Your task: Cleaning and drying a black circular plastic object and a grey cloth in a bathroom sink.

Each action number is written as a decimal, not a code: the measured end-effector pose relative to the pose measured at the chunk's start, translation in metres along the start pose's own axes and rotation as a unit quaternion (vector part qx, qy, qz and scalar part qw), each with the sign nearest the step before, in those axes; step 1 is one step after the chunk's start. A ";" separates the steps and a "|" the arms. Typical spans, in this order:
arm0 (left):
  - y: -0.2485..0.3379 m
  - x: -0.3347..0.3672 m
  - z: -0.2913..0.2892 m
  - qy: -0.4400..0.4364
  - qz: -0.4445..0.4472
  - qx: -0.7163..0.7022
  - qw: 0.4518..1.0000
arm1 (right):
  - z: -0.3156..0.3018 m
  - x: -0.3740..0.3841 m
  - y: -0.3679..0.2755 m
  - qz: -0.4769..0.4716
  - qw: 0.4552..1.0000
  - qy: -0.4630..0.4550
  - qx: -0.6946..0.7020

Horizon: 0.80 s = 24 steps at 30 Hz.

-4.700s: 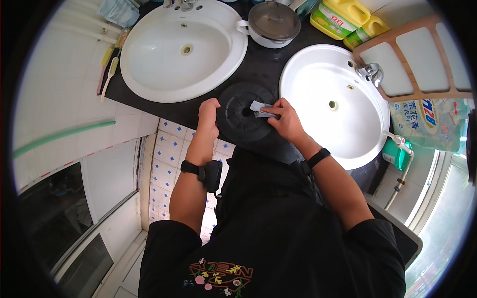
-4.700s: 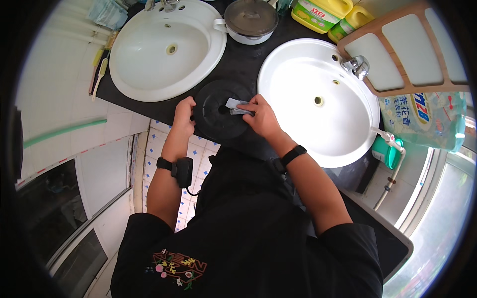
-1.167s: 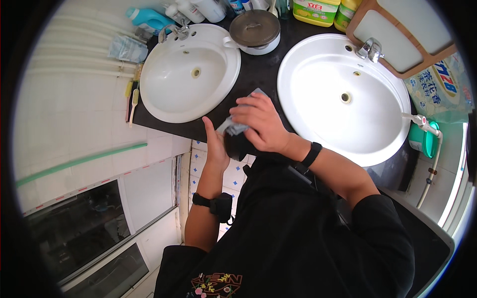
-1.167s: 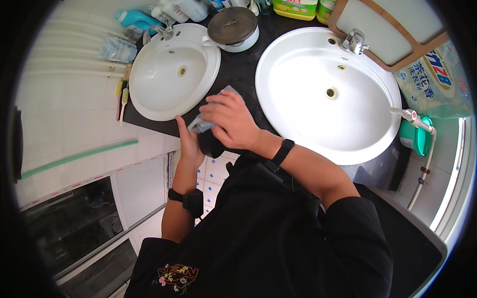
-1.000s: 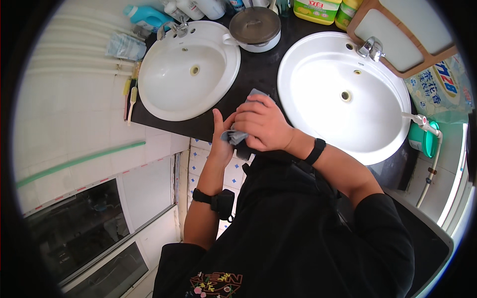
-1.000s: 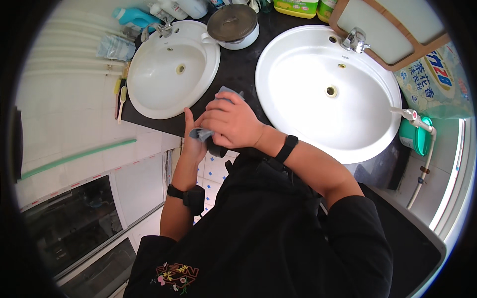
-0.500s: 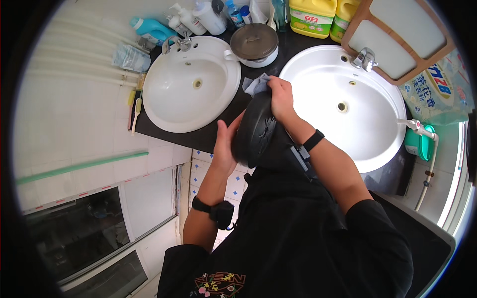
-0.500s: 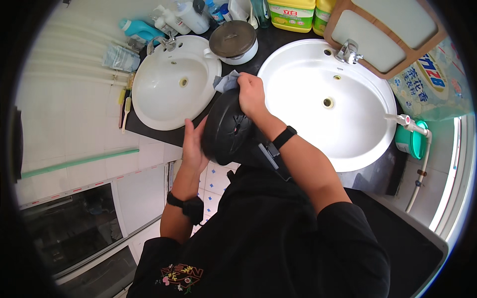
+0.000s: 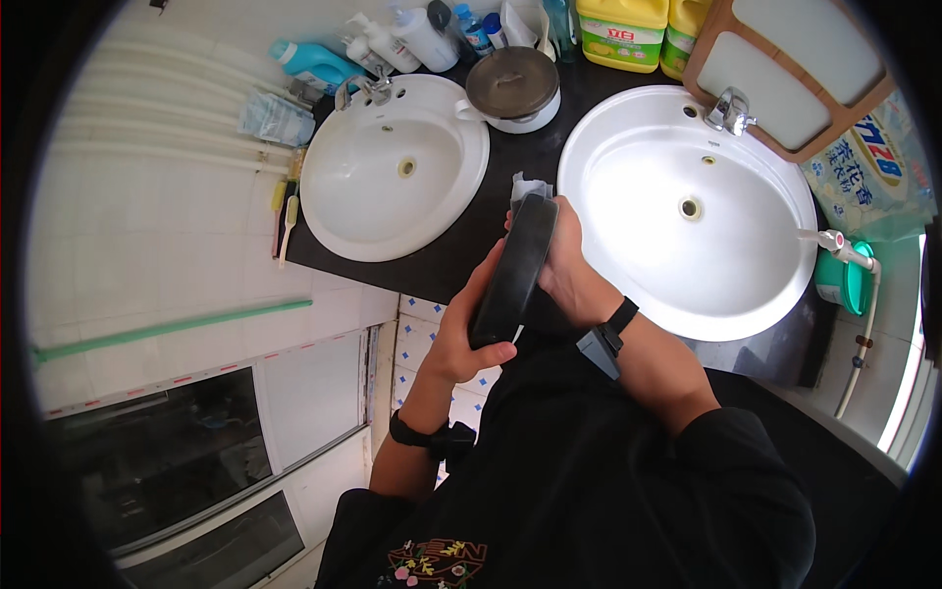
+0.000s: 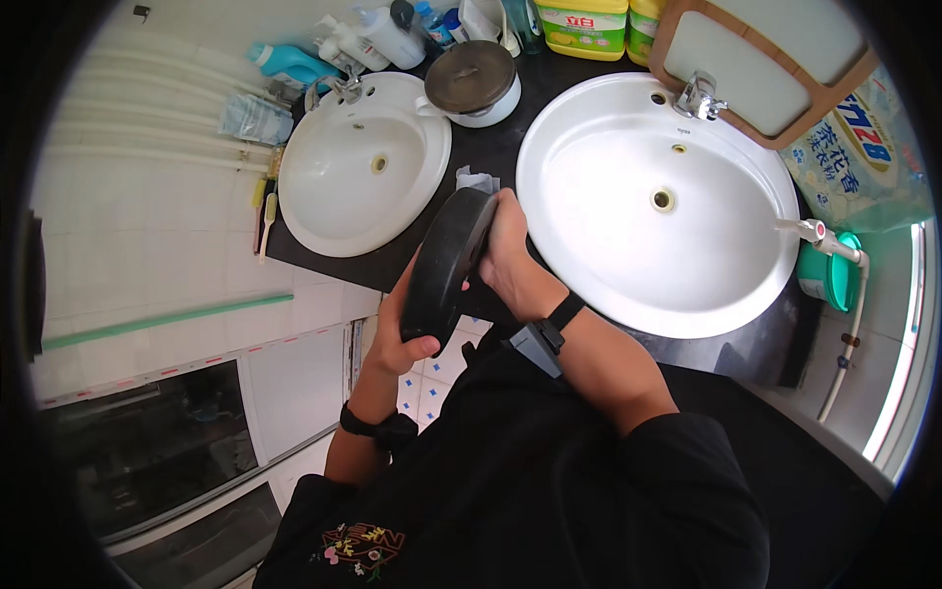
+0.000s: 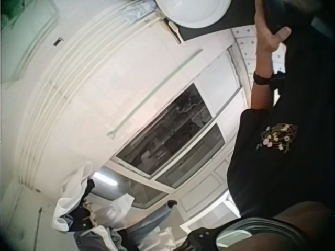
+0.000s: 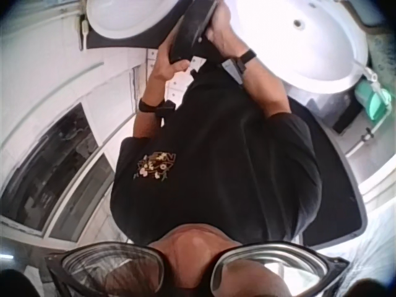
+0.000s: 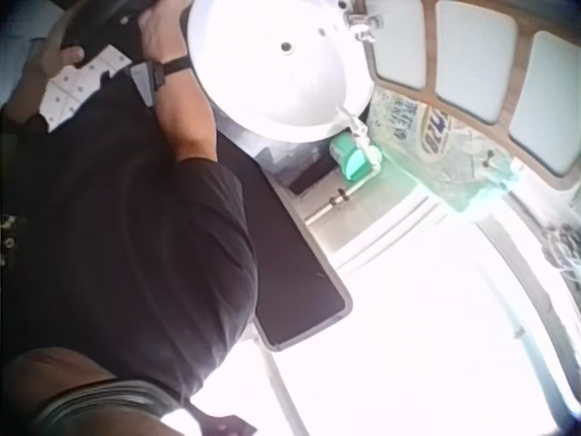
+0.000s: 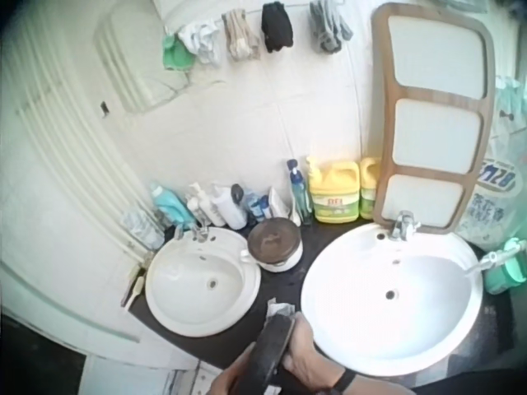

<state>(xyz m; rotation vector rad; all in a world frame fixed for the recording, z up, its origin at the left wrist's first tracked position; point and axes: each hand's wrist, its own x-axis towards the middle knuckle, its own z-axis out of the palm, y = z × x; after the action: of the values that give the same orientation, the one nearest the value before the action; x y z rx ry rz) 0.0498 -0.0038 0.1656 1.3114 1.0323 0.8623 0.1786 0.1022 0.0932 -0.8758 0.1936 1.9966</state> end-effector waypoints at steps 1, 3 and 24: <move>0.001 -0.001 0.001 0.013 -0.006 -0.012 1.000 | 0.000 0.002 -0.002 -0.023 1.000 0.014 -0.011; 0.003 -0.005 0.002 0.029 -0.014 -0.024 0.999 | 0.006 -0.007 -0.010 -0.167 0.980 -0.020 -0.106; 0.022 -0.010 0.021 0.053 -0.081 -0.065 0.993 | -0.004 -0.042 -0.010 -0.418 0.814 -0.186 -0.357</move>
<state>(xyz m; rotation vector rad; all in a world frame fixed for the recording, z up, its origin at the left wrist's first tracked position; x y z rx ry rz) 0.0678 -0.0187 0.1884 1.0668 1.1313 0.8675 0.2026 0.0775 0.1198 -0.7764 -1.0646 1.3048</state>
